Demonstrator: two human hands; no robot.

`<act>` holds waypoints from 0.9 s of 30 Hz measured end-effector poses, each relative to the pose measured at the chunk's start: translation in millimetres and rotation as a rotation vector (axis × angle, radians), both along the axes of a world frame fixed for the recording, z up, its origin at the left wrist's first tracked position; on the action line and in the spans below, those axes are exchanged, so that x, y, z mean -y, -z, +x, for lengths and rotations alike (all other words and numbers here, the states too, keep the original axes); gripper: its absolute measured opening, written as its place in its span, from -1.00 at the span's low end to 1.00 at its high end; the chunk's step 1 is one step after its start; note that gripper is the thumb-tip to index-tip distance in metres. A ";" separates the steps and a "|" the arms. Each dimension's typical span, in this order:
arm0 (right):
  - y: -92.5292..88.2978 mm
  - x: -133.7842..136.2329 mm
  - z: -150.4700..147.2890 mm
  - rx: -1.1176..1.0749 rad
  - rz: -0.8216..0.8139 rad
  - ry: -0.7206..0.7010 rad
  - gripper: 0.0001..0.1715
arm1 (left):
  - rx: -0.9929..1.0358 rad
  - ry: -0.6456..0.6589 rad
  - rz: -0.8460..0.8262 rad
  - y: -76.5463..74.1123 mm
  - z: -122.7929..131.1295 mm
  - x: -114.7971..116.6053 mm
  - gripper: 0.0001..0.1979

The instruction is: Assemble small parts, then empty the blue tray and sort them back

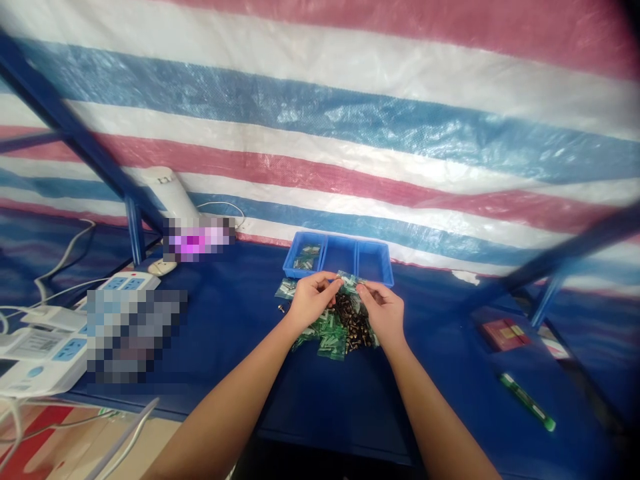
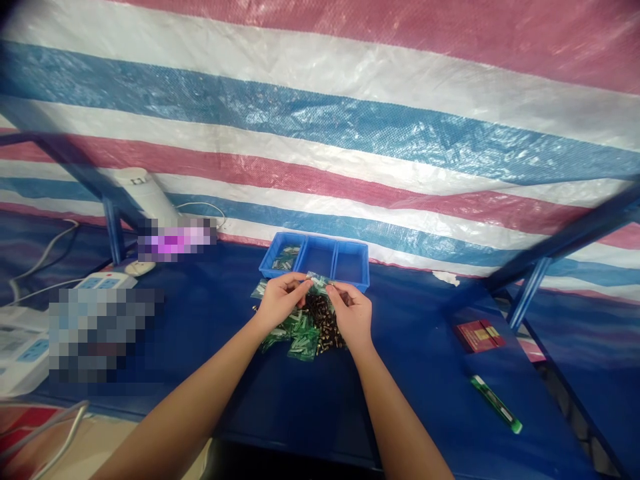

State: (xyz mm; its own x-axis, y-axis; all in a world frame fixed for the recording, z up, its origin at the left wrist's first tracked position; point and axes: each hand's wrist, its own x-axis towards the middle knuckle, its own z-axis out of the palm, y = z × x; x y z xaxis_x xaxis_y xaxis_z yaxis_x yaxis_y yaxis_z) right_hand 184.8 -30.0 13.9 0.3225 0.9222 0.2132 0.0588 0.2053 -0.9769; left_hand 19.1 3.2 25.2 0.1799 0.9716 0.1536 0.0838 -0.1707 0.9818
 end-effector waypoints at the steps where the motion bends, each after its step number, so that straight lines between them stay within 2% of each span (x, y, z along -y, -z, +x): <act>1: -0.8 0.3 -0.2 -0.020 -0.011 -0.008 -0.73 | 0.018 0.011 -0.006 -0.5 0.2 0.3 -0.68; 7: -8.2 3.2 1.5 -0.033 -0.003 -0.103 -0.69 | 0.052 0.073 0.073 -7.2 -2.9 2.7 -0.68; 12: -6.0 3.2 0.7 0.020 0.012 -0.074 -0.72 | -0.005 -0.006 0.155 -3.8 -1.8 2.4 -0.73; 21: 2.7 -0.5 1.1 0.070 0.070 -0.051 -0.77 | -0.140 0.032 0.225 -2.3 -0.4 3.2 -0.79; 27: 0.9 -0.3 0.4 0.041 0.067 -0.074 -0.75 | -0.128 0.020 0.201 -0.7 0.1 3.8 -0.77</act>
State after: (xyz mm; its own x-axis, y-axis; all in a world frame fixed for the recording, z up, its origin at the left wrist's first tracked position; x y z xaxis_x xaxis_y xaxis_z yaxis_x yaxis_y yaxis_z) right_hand 185.2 -29.7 13.0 0.2441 0.9265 0.2865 0.0809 0.2750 -0.9580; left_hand 19.2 -0.6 25.9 0.2297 0.9196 0.3187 0.1996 -0.3650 0.9094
